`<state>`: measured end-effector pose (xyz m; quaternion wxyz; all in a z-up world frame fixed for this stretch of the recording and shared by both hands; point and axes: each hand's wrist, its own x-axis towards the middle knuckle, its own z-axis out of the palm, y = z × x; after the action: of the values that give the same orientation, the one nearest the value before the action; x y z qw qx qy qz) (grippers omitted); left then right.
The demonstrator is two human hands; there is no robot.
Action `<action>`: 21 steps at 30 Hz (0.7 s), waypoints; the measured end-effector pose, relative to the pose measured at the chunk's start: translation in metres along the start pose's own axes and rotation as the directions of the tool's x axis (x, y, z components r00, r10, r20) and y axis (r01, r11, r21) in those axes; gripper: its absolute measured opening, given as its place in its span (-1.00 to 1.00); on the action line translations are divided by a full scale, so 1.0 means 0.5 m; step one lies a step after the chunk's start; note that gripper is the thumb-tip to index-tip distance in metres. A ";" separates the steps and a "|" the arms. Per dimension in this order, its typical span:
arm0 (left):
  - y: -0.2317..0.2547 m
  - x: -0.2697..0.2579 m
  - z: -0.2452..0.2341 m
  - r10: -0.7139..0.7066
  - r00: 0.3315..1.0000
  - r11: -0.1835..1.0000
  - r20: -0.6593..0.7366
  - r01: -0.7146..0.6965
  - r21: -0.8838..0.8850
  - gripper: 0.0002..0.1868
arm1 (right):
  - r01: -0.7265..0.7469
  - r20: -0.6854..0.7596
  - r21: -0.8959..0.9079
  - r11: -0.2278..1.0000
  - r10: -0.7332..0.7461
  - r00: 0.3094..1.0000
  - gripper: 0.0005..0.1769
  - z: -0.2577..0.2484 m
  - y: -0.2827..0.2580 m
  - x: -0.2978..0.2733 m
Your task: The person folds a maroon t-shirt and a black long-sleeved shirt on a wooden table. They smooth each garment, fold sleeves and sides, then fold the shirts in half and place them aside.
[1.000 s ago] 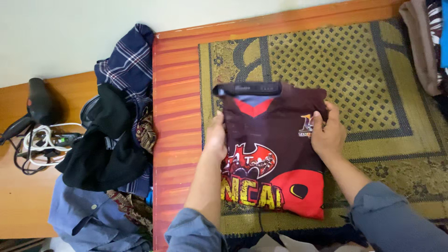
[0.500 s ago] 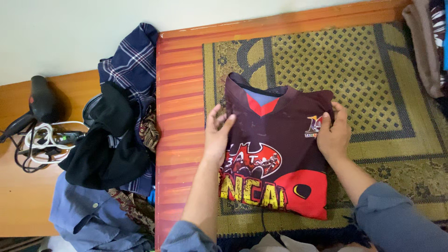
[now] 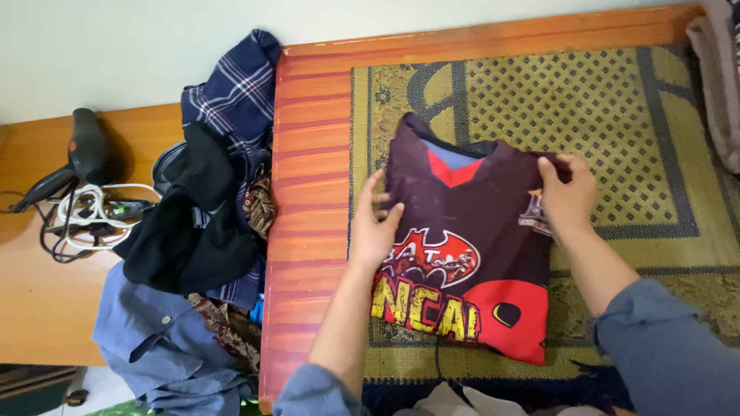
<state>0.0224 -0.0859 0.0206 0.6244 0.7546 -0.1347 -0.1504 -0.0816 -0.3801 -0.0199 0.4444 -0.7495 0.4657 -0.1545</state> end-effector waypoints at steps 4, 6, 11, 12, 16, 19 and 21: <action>0.045 -0.083 -0.022 -0.142 0.973 0.749 -0.182 0.226 0.623 -0.41 | 0.215 -0.102 0.081 0.973 -0.206 0.973 -0.59 0.001 0.048 0.017; 0.062 -0.107 -0.028 -0.229 0.962 0.611 -0.148 0.260 0.748 -0.37 | 0.237 -0.160 -0.060 0.970 -0.244 0.957 -0.52 -0.008 0.068 0.015; 0.069 -0.139 -0.020 -0.242 0.970 0.684 -0.005 0.174 0.709 -0.41 | 0.190 -0.104 -0.082 0.978 -0.198 0.975 -0.39 -0.017 0.084 -0.015; 0.065 -0.142 -0.015 -0.175 0.984 0.733 0.006 0.126 0.669 -0.50 | 0.180 -0.072 -0.138 0.974 -0.191 0.979 -0.40 -0.019 0.086 -0.017; 0.040 -0.136 -0.003 -0.213 0.977 0.875 0.019 0.182 0.448 -0.66 | 0.061 0.023 -0.034 0.998 -0.060 0.998 -0.42 -0.025 0.084 -0.019; 0.027 -0.125 -0.004 -0.225 0.970 0.972 0.089 0.230 -0.053 -0.65 | 0.049 0.126 0.196 0.979 -0.075 0.989 -0.37 -0.037 0.074 -0.017; 0.025 -0.129 -0.009 -0.182 0.982 0.976 0.056 0.188 -0.109 -0.62 | -0.007 0.175 0.145 0.989 -0.018 0.984 -0.38 -0.054 0.070 -0.023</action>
<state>-0.0354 -0.0589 0.0375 0.6466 0.7233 -0.0692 -0.2325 -0.1246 -0.3908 -0.0310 0.5366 -0.7272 0.4101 -0.1226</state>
